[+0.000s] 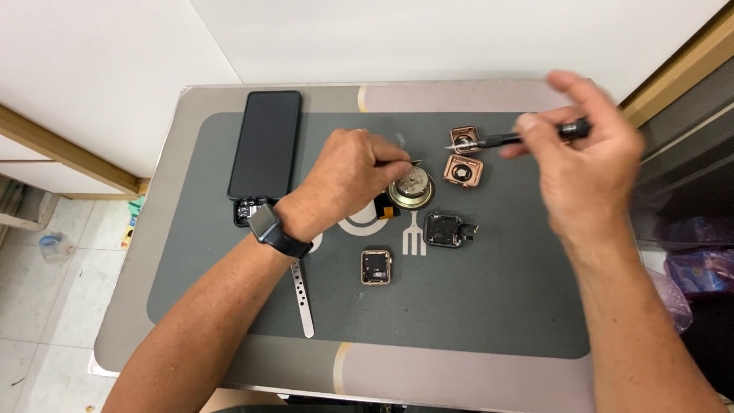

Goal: Repairing or assembling internal components of a smartwatch using a precision screwdriver and manual manipulation.

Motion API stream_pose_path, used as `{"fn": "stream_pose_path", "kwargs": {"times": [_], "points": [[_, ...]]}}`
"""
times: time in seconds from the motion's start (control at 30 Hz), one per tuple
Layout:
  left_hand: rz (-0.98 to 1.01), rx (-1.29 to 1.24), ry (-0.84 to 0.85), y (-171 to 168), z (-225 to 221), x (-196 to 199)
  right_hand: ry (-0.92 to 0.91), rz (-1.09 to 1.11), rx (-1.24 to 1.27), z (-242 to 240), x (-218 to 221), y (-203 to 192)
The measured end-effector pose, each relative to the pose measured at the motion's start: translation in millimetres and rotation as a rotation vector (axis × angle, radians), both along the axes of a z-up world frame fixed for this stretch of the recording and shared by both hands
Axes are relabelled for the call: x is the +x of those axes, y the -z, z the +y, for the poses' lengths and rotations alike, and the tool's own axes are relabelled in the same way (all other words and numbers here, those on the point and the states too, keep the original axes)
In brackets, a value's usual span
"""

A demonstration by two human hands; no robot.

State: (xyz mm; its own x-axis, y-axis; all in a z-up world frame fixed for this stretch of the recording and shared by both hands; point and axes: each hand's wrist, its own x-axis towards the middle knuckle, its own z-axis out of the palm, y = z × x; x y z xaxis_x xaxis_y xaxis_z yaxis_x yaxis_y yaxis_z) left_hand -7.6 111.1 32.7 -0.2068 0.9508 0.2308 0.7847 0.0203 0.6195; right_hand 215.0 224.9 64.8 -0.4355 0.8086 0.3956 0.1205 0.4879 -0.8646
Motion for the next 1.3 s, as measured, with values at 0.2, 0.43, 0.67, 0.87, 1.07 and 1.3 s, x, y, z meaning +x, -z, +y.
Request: {"fn": "stream_pose_path", "kwargs": {"times": [0.2, 0.43, 0.67, 0.87, 1.07, 1.3], "points": [[0.064, -0.005, 0.100, -0.5, -2.9, -0.6, 0.110, -0.351, 0.501, 14.2, 19.9, 0.9], [0.075, 0.244, 0.058, -58.4, -47.1, -3.2, -0.052, -0.726, 0.264, 0.0, 16.4, -24.9], [0.068, -0.070, 0.259, -1.7, -107.4, -14.4, -0.037, -0.429, 0.594, -35.5, 24.8, -8.6], [0.208, 0.065, 0.256, 30.1, -111.0, 9.6, -0.257, -0.256, 0.658, -83.5, 3.6, 10.7], [0.191, 0.043, 0.240, 37.0, -109.8, 11.5, -0.405, -0.175, 0.726, -89.3, -11.3, 26.2], [0.206, -0.011, 0.242, 34.6, -109.1, 11.5, -0.444, -0.188, 0.755, -87.5, -14.7, 32.2]]}}
